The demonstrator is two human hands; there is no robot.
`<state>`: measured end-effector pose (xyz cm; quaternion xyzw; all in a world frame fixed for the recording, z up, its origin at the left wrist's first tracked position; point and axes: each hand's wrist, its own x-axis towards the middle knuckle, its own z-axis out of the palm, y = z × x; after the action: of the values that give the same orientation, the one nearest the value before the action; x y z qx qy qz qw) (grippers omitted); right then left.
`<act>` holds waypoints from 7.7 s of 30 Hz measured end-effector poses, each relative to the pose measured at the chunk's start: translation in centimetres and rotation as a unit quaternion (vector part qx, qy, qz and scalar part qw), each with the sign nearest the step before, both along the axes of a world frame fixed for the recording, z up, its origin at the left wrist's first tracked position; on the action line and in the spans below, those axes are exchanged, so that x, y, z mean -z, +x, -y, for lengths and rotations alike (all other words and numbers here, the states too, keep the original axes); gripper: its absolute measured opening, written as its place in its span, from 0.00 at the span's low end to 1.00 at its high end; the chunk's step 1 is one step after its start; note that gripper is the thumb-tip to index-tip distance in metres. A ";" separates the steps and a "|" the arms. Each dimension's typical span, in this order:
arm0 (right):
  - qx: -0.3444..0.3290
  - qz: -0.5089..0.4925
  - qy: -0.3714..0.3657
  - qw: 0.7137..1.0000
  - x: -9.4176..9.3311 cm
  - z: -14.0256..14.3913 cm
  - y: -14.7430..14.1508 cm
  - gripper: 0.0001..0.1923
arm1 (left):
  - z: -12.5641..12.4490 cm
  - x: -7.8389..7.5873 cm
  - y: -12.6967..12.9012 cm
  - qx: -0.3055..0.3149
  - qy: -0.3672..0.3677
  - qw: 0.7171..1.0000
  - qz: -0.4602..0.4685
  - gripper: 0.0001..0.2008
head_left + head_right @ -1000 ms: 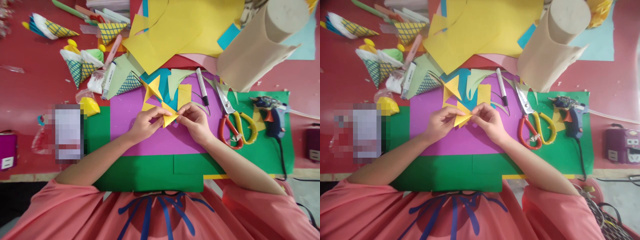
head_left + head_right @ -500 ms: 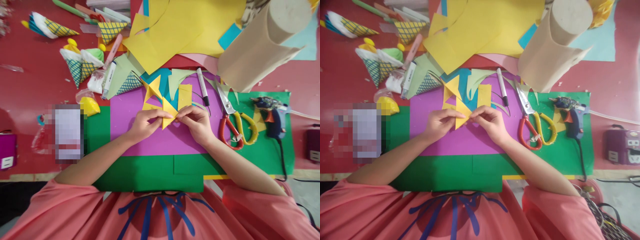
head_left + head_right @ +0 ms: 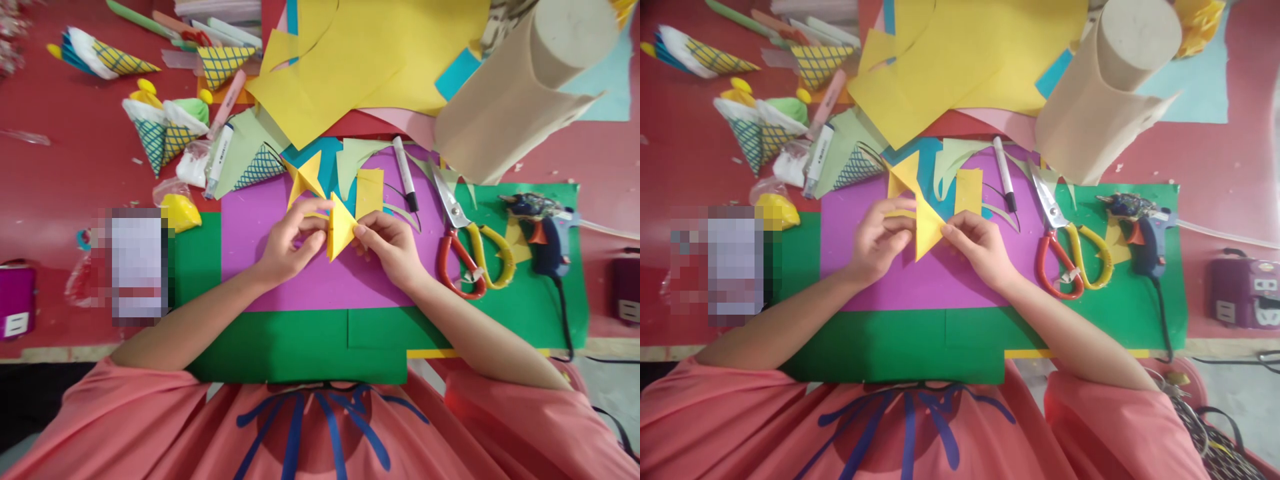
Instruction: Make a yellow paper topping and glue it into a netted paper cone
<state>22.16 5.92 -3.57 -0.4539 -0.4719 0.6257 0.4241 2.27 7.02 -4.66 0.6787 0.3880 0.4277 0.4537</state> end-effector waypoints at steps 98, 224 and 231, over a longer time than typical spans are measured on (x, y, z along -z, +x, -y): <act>-0.013 0.159 0.213 0.964 1.0 0.6 0.0 0.17 | -0.6 0.1 0.0 -0.056 0.117 0.991 -0.028 0.05; 0.024 0.049 0.009 0.998 0.3 -0.3 -0.2 0.19 | -0.4 -0.8 0.7 -0.020 -0.093 0.993 -0.074 0.16; 0.001 0.040 0.006 0.999 0.3 0.0 -0.4 0.17 | -0.9 -0.8 0.5 0.012 -0.132 0.988 -0.080 0.18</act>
<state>21.78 5.95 -3.83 -0.4764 -0.4921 0.6035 0.4083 2.73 7.96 -3.86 0.6495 0.4677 0.3123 0.5118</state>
